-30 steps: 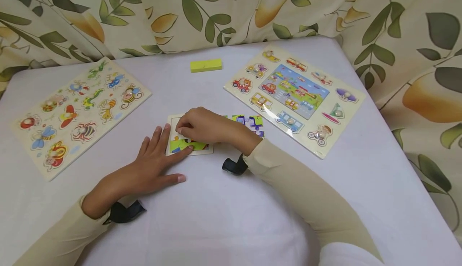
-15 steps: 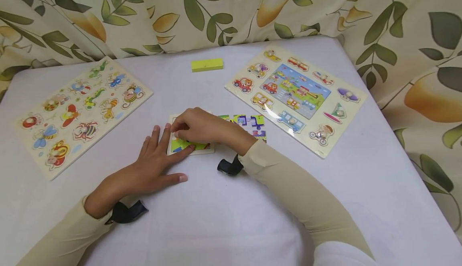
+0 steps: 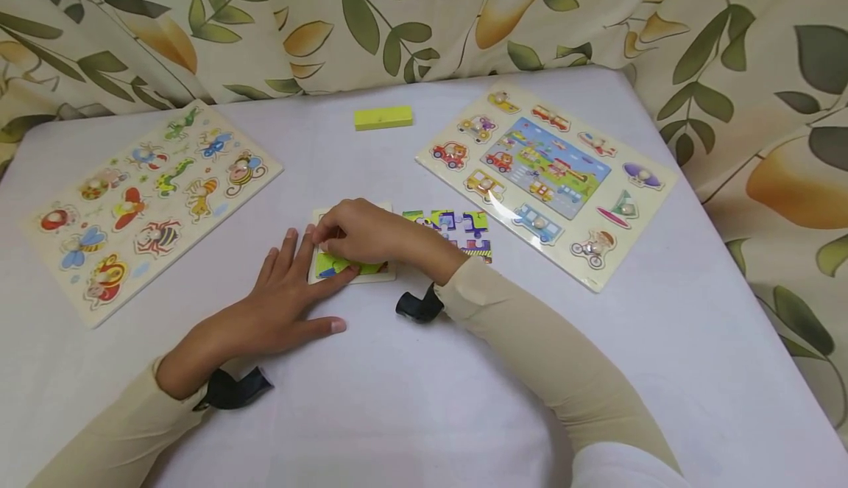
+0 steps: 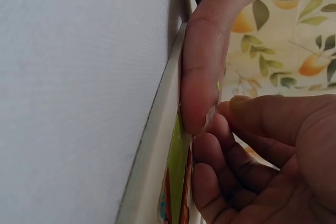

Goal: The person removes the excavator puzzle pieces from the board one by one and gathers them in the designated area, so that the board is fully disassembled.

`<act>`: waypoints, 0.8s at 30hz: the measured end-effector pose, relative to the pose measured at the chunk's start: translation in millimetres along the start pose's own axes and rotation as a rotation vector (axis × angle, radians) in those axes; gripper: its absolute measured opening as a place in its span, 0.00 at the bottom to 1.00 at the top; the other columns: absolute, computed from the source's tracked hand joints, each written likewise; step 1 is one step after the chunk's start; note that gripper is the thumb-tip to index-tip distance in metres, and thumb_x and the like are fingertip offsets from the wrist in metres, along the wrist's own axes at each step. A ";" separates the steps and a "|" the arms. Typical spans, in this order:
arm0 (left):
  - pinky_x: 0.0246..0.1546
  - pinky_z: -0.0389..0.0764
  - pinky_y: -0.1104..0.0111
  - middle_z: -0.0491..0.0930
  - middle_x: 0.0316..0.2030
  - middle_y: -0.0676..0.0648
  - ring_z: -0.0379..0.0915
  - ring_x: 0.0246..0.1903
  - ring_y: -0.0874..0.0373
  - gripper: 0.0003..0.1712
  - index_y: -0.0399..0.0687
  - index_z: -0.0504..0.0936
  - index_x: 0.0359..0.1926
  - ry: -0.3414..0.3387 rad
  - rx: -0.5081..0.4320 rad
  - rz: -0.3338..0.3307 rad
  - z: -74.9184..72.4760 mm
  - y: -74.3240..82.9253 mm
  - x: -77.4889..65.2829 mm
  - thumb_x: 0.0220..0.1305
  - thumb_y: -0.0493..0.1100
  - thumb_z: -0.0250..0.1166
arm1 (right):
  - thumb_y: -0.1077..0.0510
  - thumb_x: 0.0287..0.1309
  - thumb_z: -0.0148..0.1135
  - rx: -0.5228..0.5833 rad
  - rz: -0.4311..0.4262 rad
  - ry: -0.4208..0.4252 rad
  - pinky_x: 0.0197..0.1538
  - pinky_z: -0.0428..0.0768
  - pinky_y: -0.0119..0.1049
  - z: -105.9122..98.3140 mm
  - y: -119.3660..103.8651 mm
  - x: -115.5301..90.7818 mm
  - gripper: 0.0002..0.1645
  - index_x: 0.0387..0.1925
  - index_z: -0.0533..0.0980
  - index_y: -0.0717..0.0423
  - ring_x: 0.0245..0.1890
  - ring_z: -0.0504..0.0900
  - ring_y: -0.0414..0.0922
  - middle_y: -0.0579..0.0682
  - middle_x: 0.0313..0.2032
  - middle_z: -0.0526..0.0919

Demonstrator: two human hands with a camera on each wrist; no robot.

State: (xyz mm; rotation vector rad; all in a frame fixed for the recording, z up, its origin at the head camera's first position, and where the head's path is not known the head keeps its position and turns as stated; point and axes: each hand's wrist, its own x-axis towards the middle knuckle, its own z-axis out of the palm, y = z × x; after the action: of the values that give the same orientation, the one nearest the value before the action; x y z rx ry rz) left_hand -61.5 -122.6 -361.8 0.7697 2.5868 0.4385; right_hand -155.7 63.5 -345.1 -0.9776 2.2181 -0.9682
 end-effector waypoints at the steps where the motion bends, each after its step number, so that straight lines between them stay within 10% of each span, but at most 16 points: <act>1: 0.63 0.29 0.36 0.19 0.73 0.34 0.09 0.69 0.34 0.41 0.68 0.58 0.74 0.002 0.001 0.001 0.1 -0.1 0.0 0.63 0.66 0.60 | 0.64 0.66 0.58 0.001 -0.003 0.003 0.46 0.75 0.32 0.2 0.1 0.1 0.11 0.48 0.81 0.60 0.40 0.76 0.41 0.47 0.43 0.83; 24: 0.63 0.28 0.38 0.19 0.73 0.34 0.10 0.69 0.35 0.41 0.68 0.59 0.74 -0.010 0.003 -0.019 -0.3 -0.4 1.1 0.63 0.66 0.60 | 0.64 0.67 0.57 0.010 0.001 0.062 0.43 0.73 0.35 -16.2 -1.5 -9.7 0.07 0.40 0.82 0.57 0.37 0.75 0.43 0.46 0.37 0.82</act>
State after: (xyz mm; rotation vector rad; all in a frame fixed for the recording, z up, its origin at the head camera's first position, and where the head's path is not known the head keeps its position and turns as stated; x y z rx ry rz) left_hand -62.7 -122.3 -362.0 0.7454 2.5841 0.4243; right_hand -160.4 76.8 -332.5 -0.9545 2.2620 -1.0206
